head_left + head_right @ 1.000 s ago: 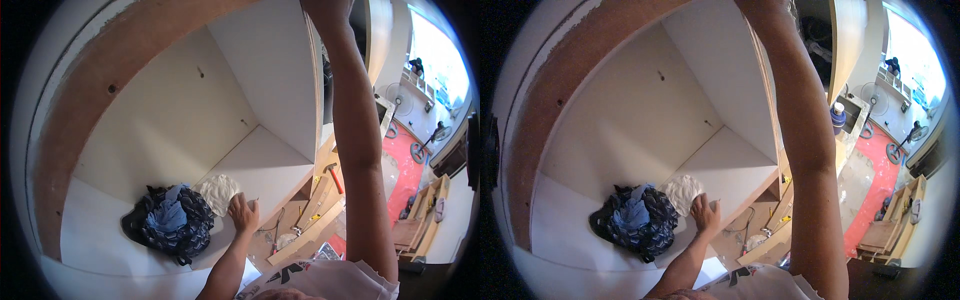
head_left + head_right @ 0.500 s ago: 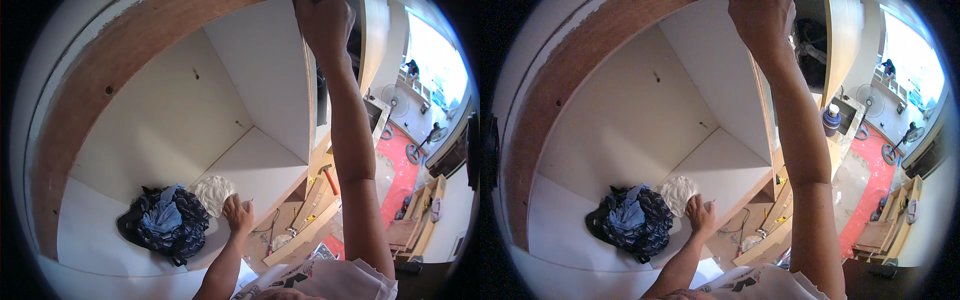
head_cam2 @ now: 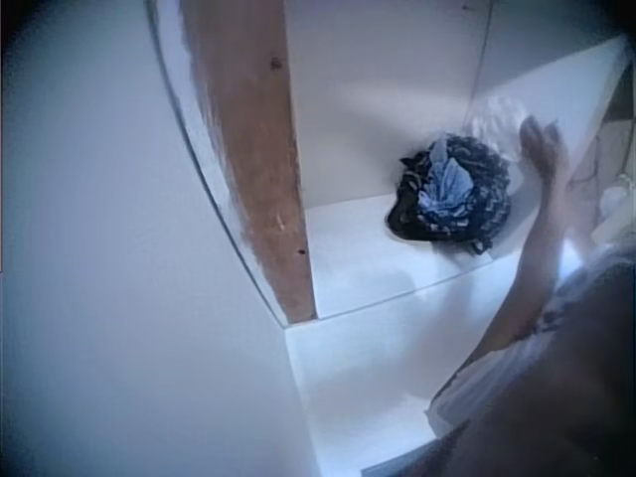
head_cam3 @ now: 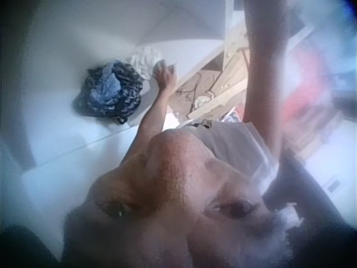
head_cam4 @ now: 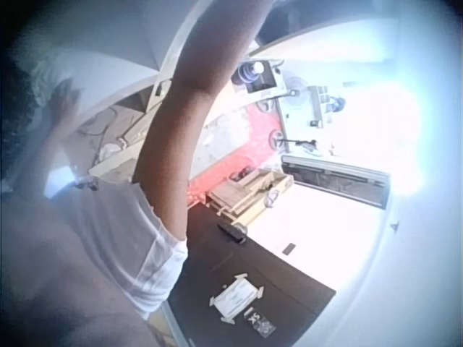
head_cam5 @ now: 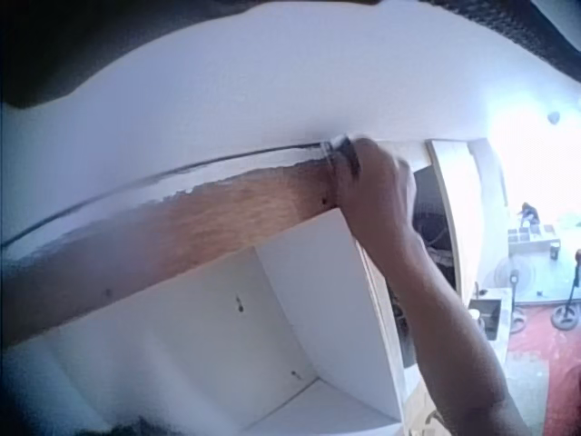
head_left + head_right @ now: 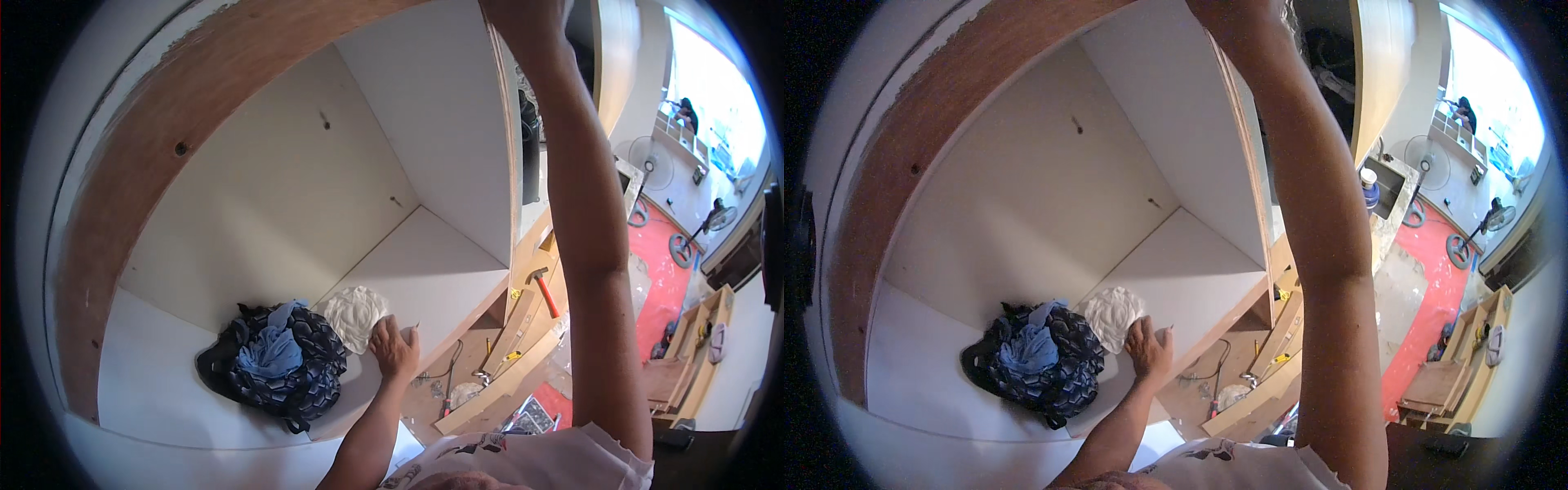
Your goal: The person wipes the interior edge of a white cabinet, then retrieves a curved wooden trim piece and positions it against the cabinet opening. They pick up a can of contact adhesive and a red spreader, pour adhesive onto the spreader, and apply it to the back of the trim piece before pressing it into place.
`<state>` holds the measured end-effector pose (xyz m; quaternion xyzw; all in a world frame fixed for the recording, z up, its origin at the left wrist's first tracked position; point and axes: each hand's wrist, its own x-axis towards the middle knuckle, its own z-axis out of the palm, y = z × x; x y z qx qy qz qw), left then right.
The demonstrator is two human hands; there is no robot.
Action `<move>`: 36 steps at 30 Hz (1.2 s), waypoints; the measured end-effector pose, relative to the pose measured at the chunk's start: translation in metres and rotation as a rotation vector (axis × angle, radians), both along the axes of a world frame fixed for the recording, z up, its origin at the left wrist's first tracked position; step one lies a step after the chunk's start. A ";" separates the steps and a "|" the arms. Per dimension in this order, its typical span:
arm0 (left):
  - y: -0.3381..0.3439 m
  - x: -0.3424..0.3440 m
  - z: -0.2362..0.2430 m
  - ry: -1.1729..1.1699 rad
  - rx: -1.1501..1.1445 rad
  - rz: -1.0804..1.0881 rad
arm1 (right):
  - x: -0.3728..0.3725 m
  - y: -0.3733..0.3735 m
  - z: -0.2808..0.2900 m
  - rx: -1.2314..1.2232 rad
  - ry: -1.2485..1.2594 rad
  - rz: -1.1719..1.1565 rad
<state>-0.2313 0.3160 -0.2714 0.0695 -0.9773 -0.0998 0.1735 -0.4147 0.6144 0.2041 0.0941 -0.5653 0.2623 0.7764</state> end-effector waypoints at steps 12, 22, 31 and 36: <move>-0.008 0.006 -0.003 -0.005 -0.015 0.015 | 0.004 -0.009 0.012 -0.060 -0.056 0.080; -0.015 0.012 -0.002 -0.007 -0.021 0.031 | 0.000 -0.013 0.008 -0.015 -0.077 0.205; -0.003 0.004 0.008 -0.049 0.037 -0.001 | 0.018 -0.007 -0.012 -0.039 -0.156 0.078; -0.016 0.019 0.003 -0.060 0.002 0.057 | 0.007 -0.027 -0.019 -0.049 -0.128 0.086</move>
